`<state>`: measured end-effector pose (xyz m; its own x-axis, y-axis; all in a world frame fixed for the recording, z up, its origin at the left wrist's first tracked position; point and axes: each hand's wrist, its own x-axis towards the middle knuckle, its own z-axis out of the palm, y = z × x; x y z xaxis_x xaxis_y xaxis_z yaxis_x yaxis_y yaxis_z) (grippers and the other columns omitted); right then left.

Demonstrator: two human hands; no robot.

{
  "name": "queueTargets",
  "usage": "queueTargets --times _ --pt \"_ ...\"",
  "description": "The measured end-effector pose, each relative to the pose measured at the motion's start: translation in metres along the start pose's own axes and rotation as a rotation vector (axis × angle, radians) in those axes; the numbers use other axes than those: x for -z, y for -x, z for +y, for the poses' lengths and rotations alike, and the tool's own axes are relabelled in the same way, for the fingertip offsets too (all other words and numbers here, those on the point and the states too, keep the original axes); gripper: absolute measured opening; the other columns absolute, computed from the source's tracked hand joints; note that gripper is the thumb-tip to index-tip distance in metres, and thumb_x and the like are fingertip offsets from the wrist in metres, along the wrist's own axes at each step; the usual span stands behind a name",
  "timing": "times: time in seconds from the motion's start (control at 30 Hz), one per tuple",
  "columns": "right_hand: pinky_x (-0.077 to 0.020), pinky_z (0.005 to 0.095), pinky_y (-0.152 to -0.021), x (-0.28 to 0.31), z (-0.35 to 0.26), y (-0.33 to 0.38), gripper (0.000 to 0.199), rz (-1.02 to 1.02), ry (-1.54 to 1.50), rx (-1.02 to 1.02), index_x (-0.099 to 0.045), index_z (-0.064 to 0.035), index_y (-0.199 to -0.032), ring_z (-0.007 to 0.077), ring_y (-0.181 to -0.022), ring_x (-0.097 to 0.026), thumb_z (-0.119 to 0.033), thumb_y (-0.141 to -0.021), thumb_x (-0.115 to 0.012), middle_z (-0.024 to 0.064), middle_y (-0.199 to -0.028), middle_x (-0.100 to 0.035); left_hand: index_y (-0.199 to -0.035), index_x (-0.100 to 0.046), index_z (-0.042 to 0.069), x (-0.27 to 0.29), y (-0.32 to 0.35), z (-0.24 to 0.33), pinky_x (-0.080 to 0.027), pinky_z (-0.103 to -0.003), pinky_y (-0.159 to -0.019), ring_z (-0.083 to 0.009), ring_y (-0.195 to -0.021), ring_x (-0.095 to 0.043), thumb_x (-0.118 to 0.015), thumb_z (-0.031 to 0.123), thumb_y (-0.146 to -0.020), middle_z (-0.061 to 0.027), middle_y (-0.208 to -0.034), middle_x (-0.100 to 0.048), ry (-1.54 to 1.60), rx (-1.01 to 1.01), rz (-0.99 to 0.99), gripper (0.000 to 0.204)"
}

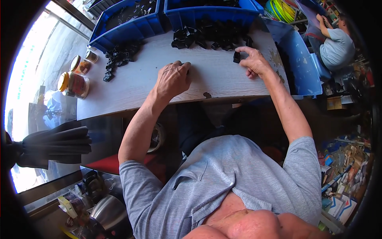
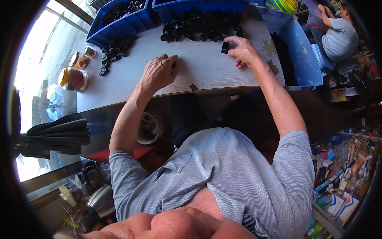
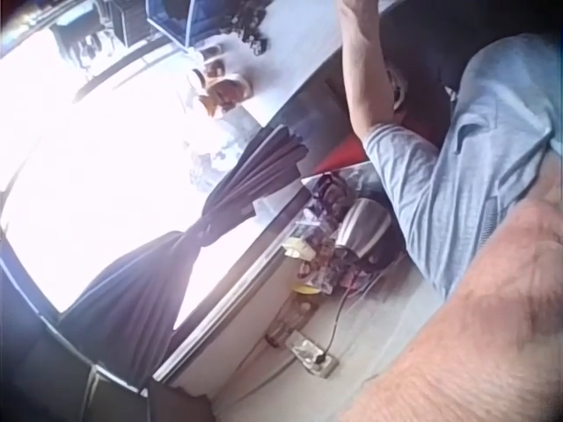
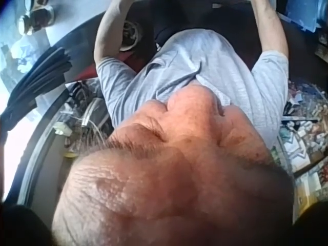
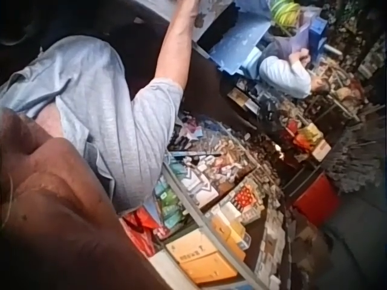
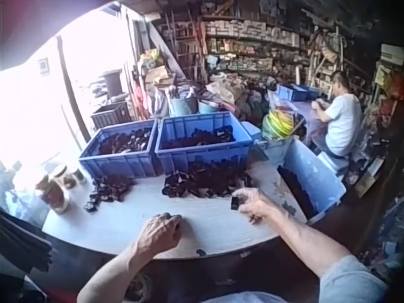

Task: Assembling small black plastic/mechanical components by hand at a workbench.

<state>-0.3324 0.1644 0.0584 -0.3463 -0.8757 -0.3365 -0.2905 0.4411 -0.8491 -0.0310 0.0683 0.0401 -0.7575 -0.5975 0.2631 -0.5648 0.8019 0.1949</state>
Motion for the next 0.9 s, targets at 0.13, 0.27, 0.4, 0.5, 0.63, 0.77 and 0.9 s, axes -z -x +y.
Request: queueTargets --times 0.13,0.27,0.4,0.5,0.63,0.77,0.9 --pt "-0.0433 0.0261 -0.035 -0.004 -0.003 -0.001 0.048 0.017 0.079 -0.011 -0.06 -0.0101 -0.131 0.0098 -0.044 -0.054 -0.005 -0.084 -0.068 0.0005 -0.061 -0.055 -0.095 -0.067 0.004 -0.003 0.003 -0.007 -0.054 -0.048 -0.075 -0.0385 -0.082 -0.068 -0.068 0.013 -0.085 -0.0196 -0.082 -0.067 0.029 -0.04 -0.024 0.014" --pt "-0.0421 0.0257 -0.035 -0.005 0.002 -0.001 0.044 0.039 0.092 -0.02 -0.062 -0.0088 -0.126 0.0096 -0.043 -0.052 -0.009 -0.084 -0.074 0.0006 -0.062 -0.055 -0.12 -0.068 0.008 0.002 -0.002 -0.007 -0.054 -0.044 -0.082 -0.0351 -0.091 -0.068 -0.069 0.016 -0.089 -0.0153 -0.096 -0.07 -0.015 0.052 -0.198 0.033" --pt "-0.0418 0.0255 -0.036 -0.006 0.005 0.004 0.046 0.067 0.03 0.029 -0.062 -0.0085 -0.126 0.0094 -0.043 -0.051 -0.009 -0.082 -0.076 -0.0006 -0.062 -0.053 -0.119 -0.069 0.008 0.005 0.003 0.005 -0.055 -0.044 -0.082 -0.0341 -0.094 -0.067 -0.069 0.018 -0.089 -0.0137 -0.098 -0.071 -0.068 0.081 -0.149 0.031" --pt "-0.0414 0.0254 -0.035 -0.008 0.001 0.009 0.047 0.008 0.008 0.075 -0.062 -0.0083 -0.126 0.0092 -0.043 -0.051 -0.009 -0.082 -0.077 -0.0009 -0.062 -0.052 -0.118 -0.068 0.008 -0.003 0.008 0.006 -0.055 -0.043 -0.083 -0.0337 -0.098 -0.066 -0.069 0.016 -0.089 -0.012 -0.1 -0.071 -0.112 0.055 0.068 0.03" --pt "-0.04 0.025 -0.035 -0.016 -0.007 0.008 0.045 -0.056 0.061 0.068 -0.063 -0.0084 -0.125 0.0089 -0.042 -0.05 -0.011 -0.082 -0.077 -0.001 -0.062 -0.052 -0.119 -0.067 0.008 -0.022 0.012 0.002 -0.055 -0.043 -0.084 -0.0336 -0.101 -0.065 -0.07 0.01 -0.086 -0.0111 -0.104 -0.072 0.079 -0.045 0.168 0.033" --pt "-0.0374 0.0248 -0.035 -0.026 -0.013 0.008 0.039 -0.068 0.187 0.053 -0.065 -0.0088 -0.119 0.0088 -0.042 -0.05 -0.014 -0.083 -0.077 -0.0017 -0.06 -0.051 -0.119 -0.066 0.008 -0.036 0.007 0.014 -0.056 -0.042 -0.084 -0.034 -0.099 -0.067 -0.069 0.005 -0.085 -0.0125 -0.106 -0.072 0.226 -0.053 0.276 0.034" --pt "-0.0374 0.0252 -0.036 -0.029 -0.011 0.009 0.035 -0.092 0.241 0.064 -0.065 -0.0105 -0.117 0.0092 -0.041 -0.049 -0.017 -0.084 -0.076 -0.002 -0.059 -0.05 -0.115 -0.07 0.007 -0.046 -0.012 0.04 -0.057 -0.042 -0.083 -0.0348 -0.095 -0.069 -0.068 0.003 -0.085 -0.0139 -0.106 -0.071 0.466 -0.037 0.409 0.031"
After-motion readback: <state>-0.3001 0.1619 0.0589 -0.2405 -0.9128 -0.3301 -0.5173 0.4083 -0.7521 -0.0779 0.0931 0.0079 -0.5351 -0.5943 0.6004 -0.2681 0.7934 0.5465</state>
